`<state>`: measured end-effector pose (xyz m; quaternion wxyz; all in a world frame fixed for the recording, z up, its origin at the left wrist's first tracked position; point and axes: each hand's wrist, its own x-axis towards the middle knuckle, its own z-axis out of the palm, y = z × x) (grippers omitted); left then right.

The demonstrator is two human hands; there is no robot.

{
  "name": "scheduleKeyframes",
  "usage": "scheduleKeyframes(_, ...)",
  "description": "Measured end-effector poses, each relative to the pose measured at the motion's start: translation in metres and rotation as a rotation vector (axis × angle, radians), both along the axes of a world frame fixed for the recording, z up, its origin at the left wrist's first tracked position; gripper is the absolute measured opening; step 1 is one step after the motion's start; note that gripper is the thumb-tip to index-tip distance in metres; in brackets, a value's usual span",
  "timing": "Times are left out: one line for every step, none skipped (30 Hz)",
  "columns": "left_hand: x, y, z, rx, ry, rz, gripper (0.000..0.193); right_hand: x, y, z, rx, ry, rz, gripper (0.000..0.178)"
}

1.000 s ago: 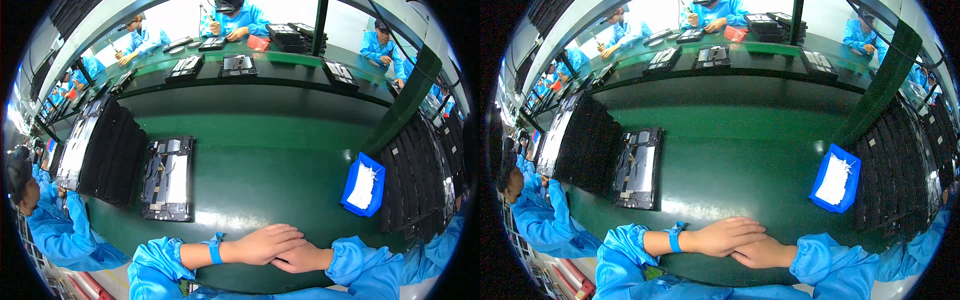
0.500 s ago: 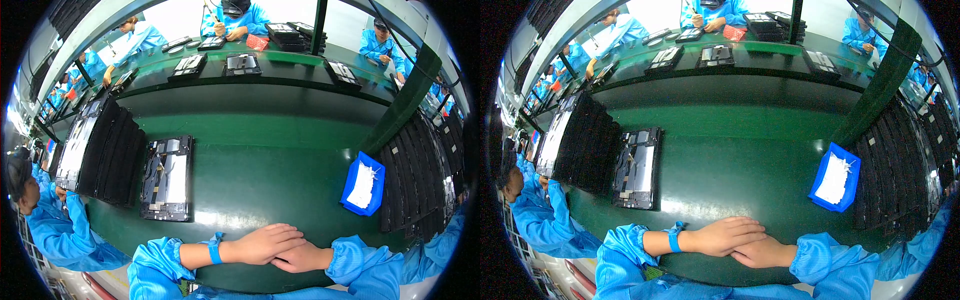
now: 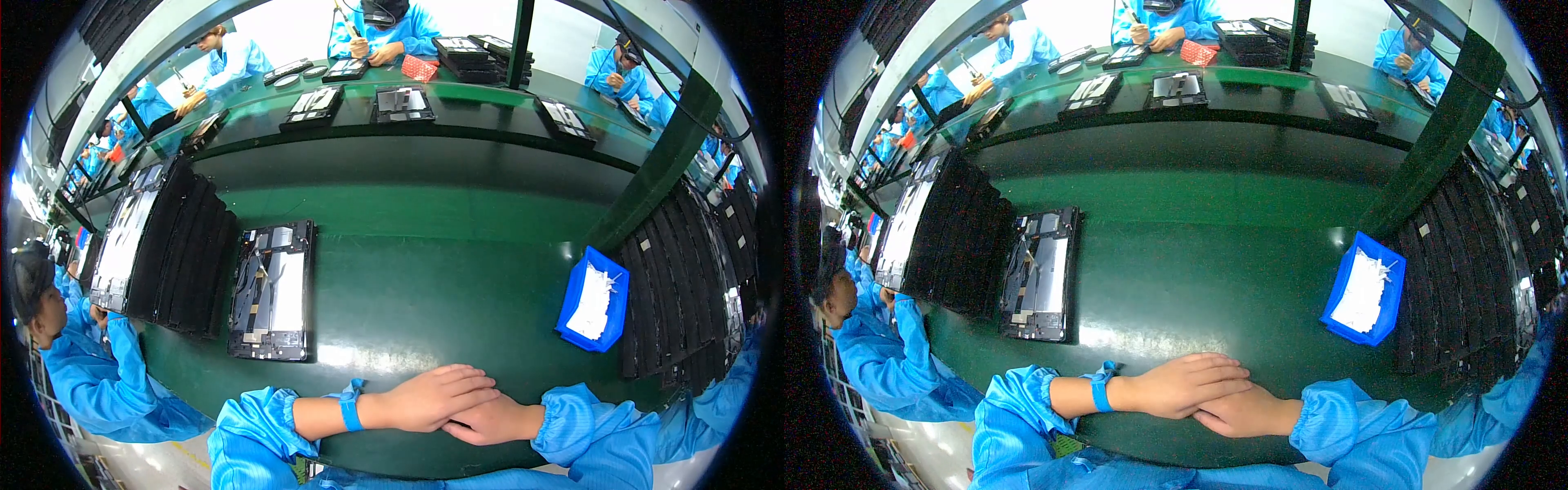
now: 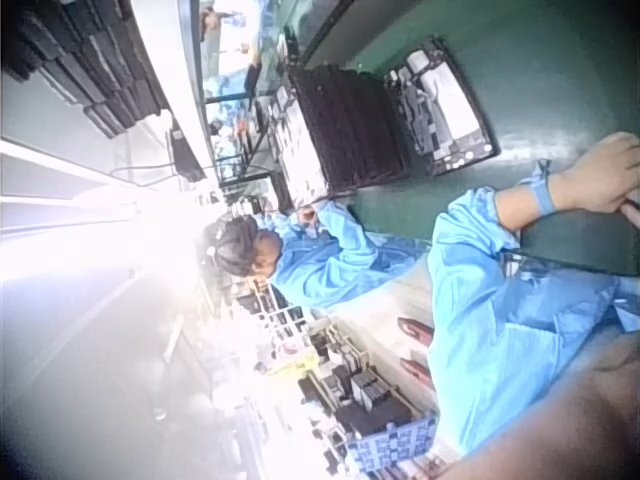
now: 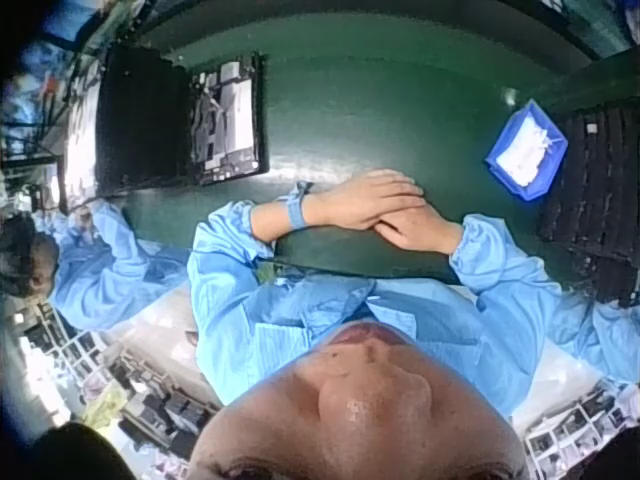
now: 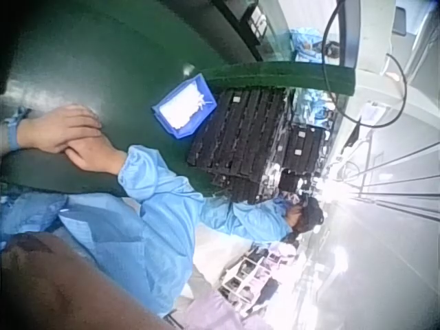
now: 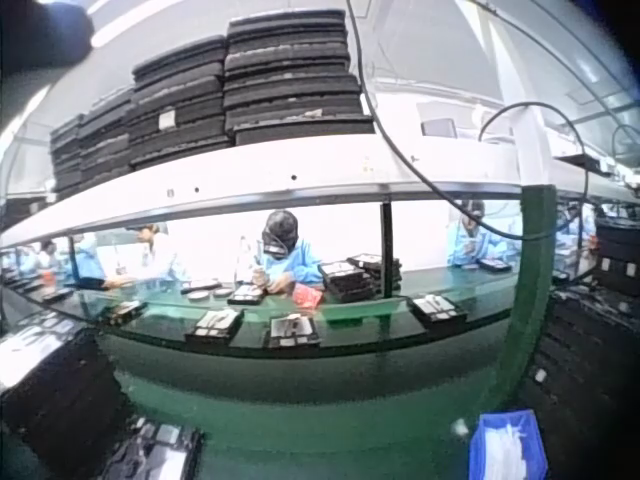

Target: The person takes tablet assemblies from the conveyor, attaches and adheres ribbon cables onto each device by hand, and stacks the assembled tablets.

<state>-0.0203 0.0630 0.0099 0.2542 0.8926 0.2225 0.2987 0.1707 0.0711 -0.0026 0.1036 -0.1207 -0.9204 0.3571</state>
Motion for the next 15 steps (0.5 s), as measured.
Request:
scheduleKeyframes(0.0, 0.0003, 0.0, 0.0, -0.001, -0.001, 0.056, 0.0001, 0.0, -0.0003, 0.001, 0.003, -0.004, 0.023)
scheduleKeyframes(0.0, 0.0006, 0.0001, 0.001, 0.0, -0.001, 0.056, -0.0001, 0.0003, -0.0001, 0.001, 0.003, -0.004, 0.023)
scheduleKeyframes(-0.0001, 0.0007, 0.0002, 0.003, 0.001, -0.001, 0.056, -0.0003, 0.0005, 0.0004, 0.002, 0.008, -0.004, 0.023)
scheduleKeyframes(-0.0003, 0.0007, 0.0004, 0.002, 0.0, 0.0, 0.056, -0.0004, 0.0007, 0.0007, 0.004, 0.013, -0.005, 0.023)
scheduleKeyframes(-0.0004, 0.0009, 0.0004, 0.004, 0.0, 0.0, 0.056, -0.0003, 0.0006, 0.0004, 0.003, 0.013, -0.006, 0.023)
scheduleKeyframes(-0.0004, 0.0009, 0.0004, 0.005, -0.001, 0.0, 0.056, -0.0001, 0.0005, 0.0, -0.002, 0.013, -0.006, 0.023)
scheduleKeyframes(-0.0003, 0.001, 0.0003, 0.005, -0.001, 0.0, 0.056, 0.0, 0.0005, -0.0003, -0.008, 0.012, -0.006, 0.023)
scheduleKeyframes(-0.0003, 0.0008, 0.0002, 0.004, 0.0, 0.0, 0.057, -0.0002, 0.0005, 0.0001, -0.008, 0.012, -0.005, 0.023)
scheduleKeyframes(-0.0003, 0.0005, 0.0001, 0.003, 0.001, 0.0, 0.057, -0.0004, 0.0004, 0.0009, -0.001, 0.01, -0.009, 0.023)
scheduleKeyframes(-0.0002, 0.0001, 0.0002, 0.004, 0.001, 0.001, 0.057, -0.0005, 0.0003, 0.0016, 0.007, 0.008, -0.013, 0.022)
scheduleKeyframes(-0.0001, 0.0, 0.0004, 0.0, 0.006, 0.001, 0.057, -0.0002, 0.0, 0.0024, 0.007, 0.008, -0.013, 0.022)
scheduleKeyframes(-0.0001, 0.0, 0.0006, -0.004, 0.011, 0.001, 0.058, 0.0002, -0.0002, 0.0031, -0.014, -0.014, -0.014, 0.022)
scheduleKeyframes(-0.0003, 0.0002, 0.0008, -0.003, 0.01, 0.0, 0.058, 0.0004, -0.0002, 0.0034, -0.035, -0.036, -0.014, 0.022)
scheduleKeyframes(-0.0003, 0.0, 0.0011, -0.007, 0.013, 0.0, 0.058, 0.0006, -0.0004, 0.0033, -0.035, -0.036, -0.014, 0.022)
scheduleKeyframes(-0.0003, -0.0001, 0.0013, -0.011, 0.015, 0.0, 0.058, 0.0007, -0.0005, 0.0032, -0.035, -0.032, -0.015, 0.022)
